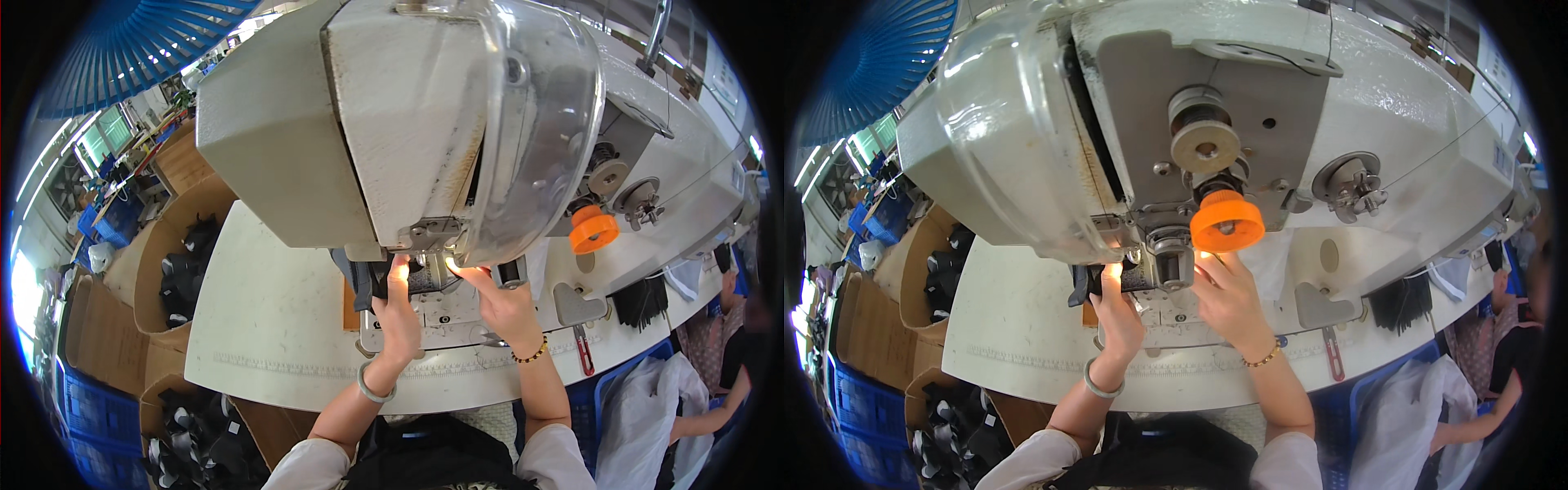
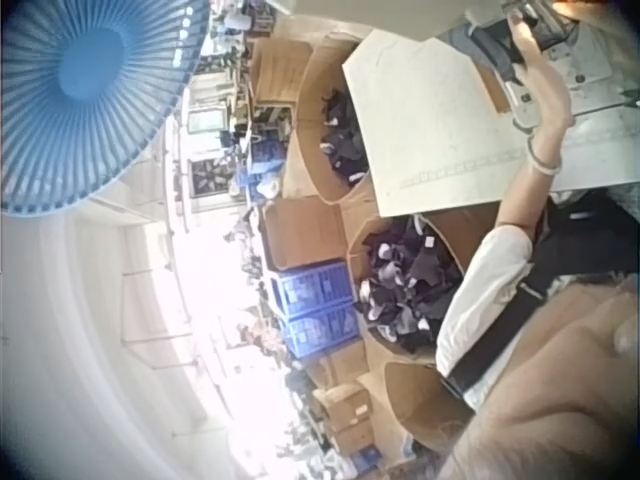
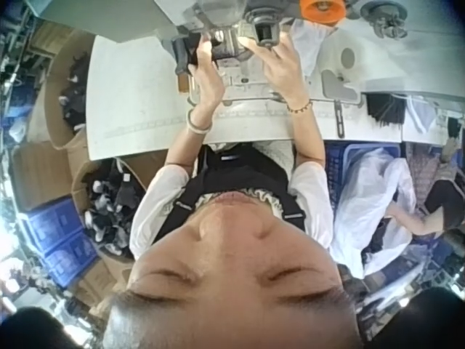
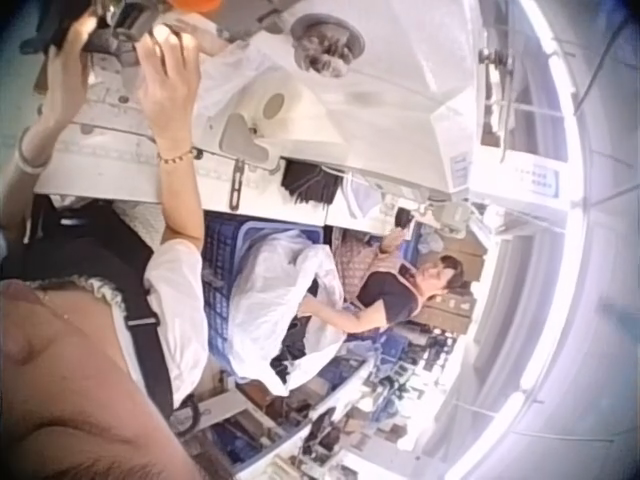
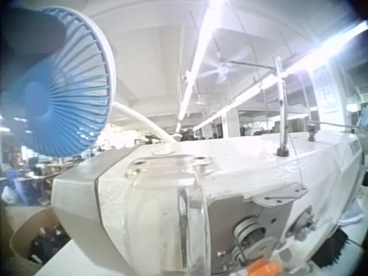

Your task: The recorder uses a heavy-duty industrial sewing machine to stitch components of a black leather shoe upper, using snips to trim excess material.

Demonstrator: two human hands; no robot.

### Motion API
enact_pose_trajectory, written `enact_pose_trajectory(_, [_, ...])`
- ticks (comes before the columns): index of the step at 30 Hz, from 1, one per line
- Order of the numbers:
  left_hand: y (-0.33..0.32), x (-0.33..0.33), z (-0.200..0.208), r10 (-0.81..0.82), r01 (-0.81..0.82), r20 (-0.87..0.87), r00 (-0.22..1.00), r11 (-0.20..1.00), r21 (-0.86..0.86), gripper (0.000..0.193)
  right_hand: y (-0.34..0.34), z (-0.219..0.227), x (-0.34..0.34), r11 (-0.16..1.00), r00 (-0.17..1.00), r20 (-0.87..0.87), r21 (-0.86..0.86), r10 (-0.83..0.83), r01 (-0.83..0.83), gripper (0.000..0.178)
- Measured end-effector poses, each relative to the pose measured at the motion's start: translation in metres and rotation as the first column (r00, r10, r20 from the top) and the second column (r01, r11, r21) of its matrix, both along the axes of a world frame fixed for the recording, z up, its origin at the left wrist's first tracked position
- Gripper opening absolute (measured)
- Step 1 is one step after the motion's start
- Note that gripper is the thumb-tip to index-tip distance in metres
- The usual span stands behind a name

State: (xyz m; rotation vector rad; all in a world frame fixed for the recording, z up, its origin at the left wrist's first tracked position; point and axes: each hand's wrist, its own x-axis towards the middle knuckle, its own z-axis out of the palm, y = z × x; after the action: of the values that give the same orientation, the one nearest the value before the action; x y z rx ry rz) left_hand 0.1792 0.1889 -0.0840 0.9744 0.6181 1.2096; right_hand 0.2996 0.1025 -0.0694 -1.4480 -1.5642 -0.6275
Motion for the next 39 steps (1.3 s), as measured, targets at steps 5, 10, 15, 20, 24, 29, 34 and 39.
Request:
enact_pose_trajectory(5, [0.005, -0.004, -0.009, 0.098, -0.054, -0.153, 0.983, 0.961, 0.271, 0.032, 0.0, 0.002, -0.001, 0.999, 0.999, -0.018, -0.008, 0.035, -0.036, 0.042])
enact_pose_trajectory(10, [-0.001, -0.003, 0.001, 0.064, -0.028, -0.118, 0.991, 0.958, 0.285, 0.027, 0.001, 0.001, -0.001, 1.0, 0.999, -0.033, -0.022, 0.02, -0.02, 0.042])
enact_pose_trajectory(15, [-0.001, -0.001, -0.001, 0.199, -0.113, -0.189, 0.962, 0.915, 0.387, 0.025, 0.004, 0.001, -0.002, 1.0, 0.999, -0.046, 0.004, 0.015, -0.015, 0.041])
enact_pose_trajectory(20, [0.0, 0.0, 0.006, 0.167, -0.105, -0.186, 0.968, 0.947, 0.305, 0.023, 0.002, -0.003, 0.0, 1.0, 1.0, -0.031, -0.028, 0.001, -0.002, 0.04])
enact_pose_trajectory(24, [0.004, 0.005, 0.007, 0.069, -0.067, -0.02, 0.997, 0.995, 0.079, 0.021, 0.008, 0.005, 0.002, 0.997, 0.997, 0.069, 0.055, 0.047, -0.051, 0.024])
enact_pose_trajectory(29, [0.003, 0.003, 0.011, 0.029, -0.022, -0.09, 0.995, 0.997, 0.077, 0.02, 0.01, 0.005, 0.006, 0.998, 0.997, 0.043, 0.025, 0.063, -0.064, 0.017])
enact_pose_trajectory(34, [0.016, 0.007, -0.009, 0.08, -0.061, -0.216, 0.973, 0.994, 0.091, 0.019, 0.013, 0.005, 0.008, 0.998, 0.998, 0.04, 0.041, 0.041, -0.043, 0.014])
enact_pose_trajectory(39, [0.02, 0.01, -0.006, 0.074, -0.024, -0.247, 0.966, 0.98, 0.198, 0.02, 0.014, 0.001, 0.01, 0.995, 0.992, -0.084, 0.008, 0.095, -0.095, 0.016])
